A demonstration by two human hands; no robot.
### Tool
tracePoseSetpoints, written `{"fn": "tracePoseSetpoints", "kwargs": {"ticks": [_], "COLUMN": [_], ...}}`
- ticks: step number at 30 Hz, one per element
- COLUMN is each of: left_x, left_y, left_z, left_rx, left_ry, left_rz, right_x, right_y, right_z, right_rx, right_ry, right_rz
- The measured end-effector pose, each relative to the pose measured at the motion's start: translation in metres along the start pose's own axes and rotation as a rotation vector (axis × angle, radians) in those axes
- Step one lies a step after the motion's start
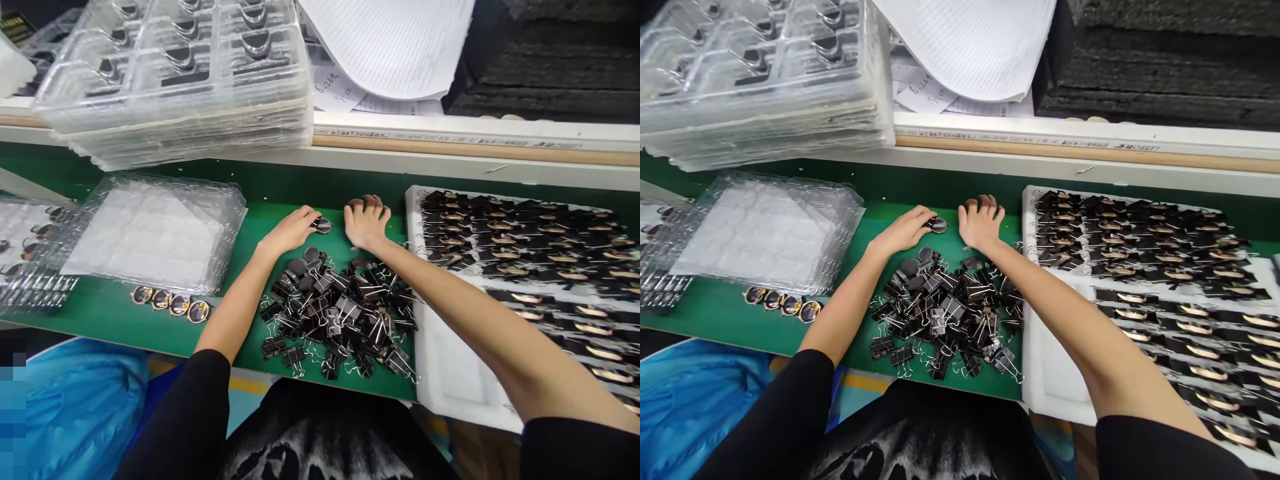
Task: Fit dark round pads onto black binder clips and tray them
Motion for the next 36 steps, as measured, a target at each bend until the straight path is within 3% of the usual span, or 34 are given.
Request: {"fn": "tracePoseSetpoints", "kwargs": {"ticks": [4,7,9,12,14,16,22,27,29,32,34,36], "left_x": [-0.001,0.000,0.000,0.001,0.001,0.000,0.004,0.009,0.010,0.009,0.009,0.009], "left_y": [-0.002,-0.002,-0.002,-0.002,-0.002,-0.002,0.003,0.009,0.011,0.012,0.012,0.012], "left_z": [-0.001,0.001,0.003,0.006,0.008,0.008,0.013,0.020,0.020,0.016,0.013,0.011], "left_rx": [0.013,0.006,0.011,0.028,0.034,0.038,0.018,-0.013,-0.020,-0.013,-0.004,-0.004], "left_ry": [-0.011,-0.001,0.005,0.027,0.038,0.045,0.080,0.136,0.138,0.132,0.125,0.122], "left_rz": [-0.017,0.006,0.014,0.023,0.028,0.036,0.068,0.099,0.109,0.121,0.124,0.126], "right_x": [0.006,0.000,0.001,0.035,0.055,0.056,0.040,0.050,0.038,0.014,0.012,0.015], "right_y": [-0.004,0.013,0.020,0.019,0.024,0.027,0.044,0.046,0.058,0.064,0.053,0.038], "right_z": [0.029,0.035,0.036,0.030,0.020,0.016,0.049,0.057,0.053,0.028,0.023,0.032], "right_rx": [0.001,0.028,0.070,0.067,0.039,-0.011,-0.250,-0.188,-0.222,-0.289,-0.195,-0.017], "right_ry": [0.030,0.024,0.140,0.404,0.484,0.488,0.654,0.724,0.571,0.052,-0.156,-0.151], "right_rz": [0.042,0.127,0.329,0.835,0.995,0.952,0.488,0.402,0.272,0.143,0.202,0.303]}}
Point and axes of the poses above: each hand's wrist, its own x-axis away from the middle knuckle, its own y-axis out of the back of the hand, z = x × y, the point moved 10 cm from there along -x, towards the middle knuckle, and after that the axes turned 5 degrees about -y, right-handed, at the moved point
